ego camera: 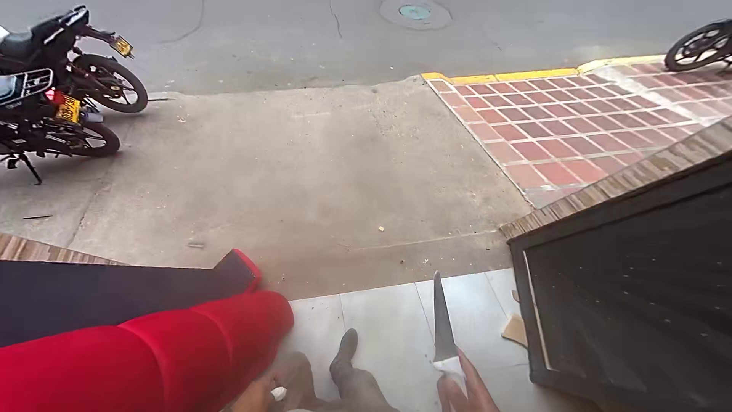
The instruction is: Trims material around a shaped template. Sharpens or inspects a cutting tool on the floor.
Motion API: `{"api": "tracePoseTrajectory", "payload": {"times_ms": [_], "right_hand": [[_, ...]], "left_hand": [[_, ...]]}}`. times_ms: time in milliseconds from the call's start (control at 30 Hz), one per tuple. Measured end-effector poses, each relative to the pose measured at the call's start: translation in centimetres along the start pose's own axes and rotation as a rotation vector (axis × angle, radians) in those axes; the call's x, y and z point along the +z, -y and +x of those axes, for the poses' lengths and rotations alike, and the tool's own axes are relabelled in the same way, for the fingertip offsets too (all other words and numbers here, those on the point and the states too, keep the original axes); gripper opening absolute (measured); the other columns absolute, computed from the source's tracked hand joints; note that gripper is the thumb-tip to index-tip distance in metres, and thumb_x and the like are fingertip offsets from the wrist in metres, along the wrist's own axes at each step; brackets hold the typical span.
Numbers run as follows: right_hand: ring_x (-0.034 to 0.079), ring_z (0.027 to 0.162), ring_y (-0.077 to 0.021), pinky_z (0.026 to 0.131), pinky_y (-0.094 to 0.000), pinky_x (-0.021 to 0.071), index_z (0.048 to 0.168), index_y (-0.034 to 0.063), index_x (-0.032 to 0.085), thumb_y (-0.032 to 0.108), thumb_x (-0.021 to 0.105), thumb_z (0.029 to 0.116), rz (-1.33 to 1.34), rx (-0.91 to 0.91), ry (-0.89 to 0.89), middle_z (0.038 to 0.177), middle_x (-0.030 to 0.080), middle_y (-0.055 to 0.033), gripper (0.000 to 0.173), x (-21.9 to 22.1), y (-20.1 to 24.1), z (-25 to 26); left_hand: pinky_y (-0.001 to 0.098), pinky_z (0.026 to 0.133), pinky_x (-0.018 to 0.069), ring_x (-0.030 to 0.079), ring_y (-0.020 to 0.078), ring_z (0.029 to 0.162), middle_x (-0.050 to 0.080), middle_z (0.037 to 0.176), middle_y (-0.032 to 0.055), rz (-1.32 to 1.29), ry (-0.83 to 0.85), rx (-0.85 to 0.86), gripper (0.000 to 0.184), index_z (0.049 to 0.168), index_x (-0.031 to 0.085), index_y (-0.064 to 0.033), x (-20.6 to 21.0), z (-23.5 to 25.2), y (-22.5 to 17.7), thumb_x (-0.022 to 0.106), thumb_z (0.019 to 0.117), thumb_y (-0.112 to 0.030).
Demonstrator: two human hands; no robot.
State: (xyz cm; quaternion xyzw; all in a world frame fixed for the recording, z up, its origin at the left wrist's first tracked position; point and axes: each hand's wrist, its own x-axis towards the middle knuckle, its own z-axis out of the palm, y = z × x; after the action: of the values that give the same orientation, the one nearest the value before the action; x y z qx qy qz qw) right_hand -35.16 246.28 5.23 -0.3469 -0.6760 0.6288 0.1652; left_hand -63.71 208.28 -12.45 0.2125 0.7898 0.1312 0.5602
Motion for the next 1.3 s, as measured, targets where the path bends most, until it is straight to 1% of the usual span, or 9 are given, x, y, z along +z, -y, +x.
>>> {"api": "tracePoseTrajectory", "payload": {"times_ms": [133, 333, 500, 600, 733, 833, 933, 1200, 1300], "right_hand": [[0.054, 0.051, -0.0217, 0.042, -0.0376, 0.0503, 0.165, 0.0281, 0.024, 0.035, 0.058, 0.1032, -0.197, -0.015, 0.175, 0.09, 0.067, -0.0069, 0.071, -1.0, 6.2, 20.3], [0.053, 0.049, -0.0224, 0.042, -0.0381, 0.0501, 0.161, 0.033, 0.034, 0.039, 0.057, 0.1028, -0.287, -0.002, 0.415, 0.089, 0.067, -0.0063, 0.063, 0.6, 5.9, 44.9], [0.053, 0.047, -0.0217, 0.042, -0.0392, 0.0514, 0.16, 0.0403, 0.034, 0.04, 0.056, 0.1041, -0.335, 0.11, 0.526, 0.082, 0.065, -0.0062, 0.06, 2.9, -3.0, 61.8], [0.059, 0.048, -0.022, 0.045, -0.0409, 0.0566, 0.16, 0.044, 0.032, 0.04, 0.056, 0.1049, -0.393, 0.183, 0.62, 0.083, 0.068, -0.0065, 0.06, 5.7, -13.2, 73.1], [0.063, 0.05, -0.0252, 0.047, -0.0429, 0.0599, 0.16, 0.0429, 0.029, 0.037, 0.056, 0.1055, -0.394, 0.313, 0.753, 0.087, 0.068, -0.0108, 0.061, 10.1, -31.7, 86.7], [0.059, 0.048, -0.0242, 0.044, -0.0415, 0.0566, 0.159, 0.0445, 0.03, 0.039, 0.056, 0.1049, -0.395, 0.376, 0.795, 0.086, 0.066, -0.0107, 0.06, 12.6, -47.4, 93.6], [0.056, 0.047, -0.0238, 0.043, -0.0403, 0.054, 0.159, 0.0425, 0.033, 0.037, 0.056, 0.1049, -0.352, 0.4, 0.81, 0.086, 0.066, -0.0112, 0.059, 14.6, -60.3, 98.5], [0.056, 0.048, -0.021, 0.043, -0.039, 0.0528, 0.158, 0.0482, 0.032, 0.041, 0.054, 0.1057, -0.374, 0.442, 0.858, 0.089, 0.069, -0.0065, 0.057, 15.8, -82.2, 101.6], [0.067, 0.067, -0.0113, 0.06, -0.0389, 0.0607, 0.156, 0.0496, 0.037, 0.047, 0.05, 0.1056, -0.627, 0.232, 0.798, 0.102, 0.073, 0.0033, 0.052, 15.4, -85.6, 100.9]], "left_hand": [[0.0624, 0.076, 0.0578, 0.072, 0.034, 0.084, 0.073, 0.092, 0.0119, -0.077, -0.109, 0.014, 0.043, 0.139, 0.054, -0.0313, -5.5, -1.8, -9.5, 0.058, 0.0966, -0.027], [0.0613, 0.077, 0.0576, 0.072, 0.0338, 0.085, 0.073, 0.091, 0.0102, 0.024, 0.042, 0.038, 0.042, 0.138, 0.053, -0.0333, -14.2, 9.8, -17.3, 0.057, 0.0966, -0.029], [0.058, 0.083, 0.0572, 0.071, 0.0282, 0.089, 0.073, 0.095, 0.0073, 0.067, -0.067, 0.199, 0.033, 0.13, 0.065, -0.0264, -28.7, 28.6, -22.2, 0.057, 0.0987, -0.035], [0.0442, 0.109, 0.0486, 0.059, 0.0134, 0.128, 0.066, 0.133, -0.0052, 0.141, -0.339, 0.326, 0.042, 0.142, 0.059, -0.0283, -35.1, 44.8, -29.6, 0.051, 0.1029, -0.042], [0.052, 0.124, 0.0278, 0.018, 0.0217, 0.157, 0.027, 0.169, 0.0004, 0.186, -0.581, 0.422, 0.085, 0.161, 0.034, -0.0198, -32.5, 70.7, -33.3, 0.076, 0.0868, -0.026], [0.0594, 0.126, 0.018, 0.009, 0.0267, 0.159, 0.014, 0.173, 0.0041, 0.218, -0.567, 0.302, 0.105, 0.165, 0.022, -0.0157, -26.7, 88.3, -30.5, 0.083, 0.0797, -0.027], [0.0618, 0.125, 0.0161, 0.008, 0.0275, 0.159, 0.012, 0.173, 0.0045, 0.229, -0.498, 0.231, 0.102, 0.165, 0.023, -0.0154, -22.0, 101.9, -25.9, 0.08, 0.0814, -0.029], [0.0669, 0.124, 0.0049, 0.0, 0.0301, 0.16, 0.007, 0.174, 0.0065, 0.355, -0.362, 0.156, 0.098, 0.166, 0.02, -0.0171, -14.2, 118.2, -16.9, 0.074, 0.0854, -0.032], [0.0681, 0.124, 0.0033, -0.005, 0.0302, 0.16, 0.001, 0.174, 0.0083, 0.421, -0.342, 0.142, 0.097, 0.166, 0.016, -0.0151, -12.4, 120.2, -16.0, 0.071, 0.0878, -0.032]]}}
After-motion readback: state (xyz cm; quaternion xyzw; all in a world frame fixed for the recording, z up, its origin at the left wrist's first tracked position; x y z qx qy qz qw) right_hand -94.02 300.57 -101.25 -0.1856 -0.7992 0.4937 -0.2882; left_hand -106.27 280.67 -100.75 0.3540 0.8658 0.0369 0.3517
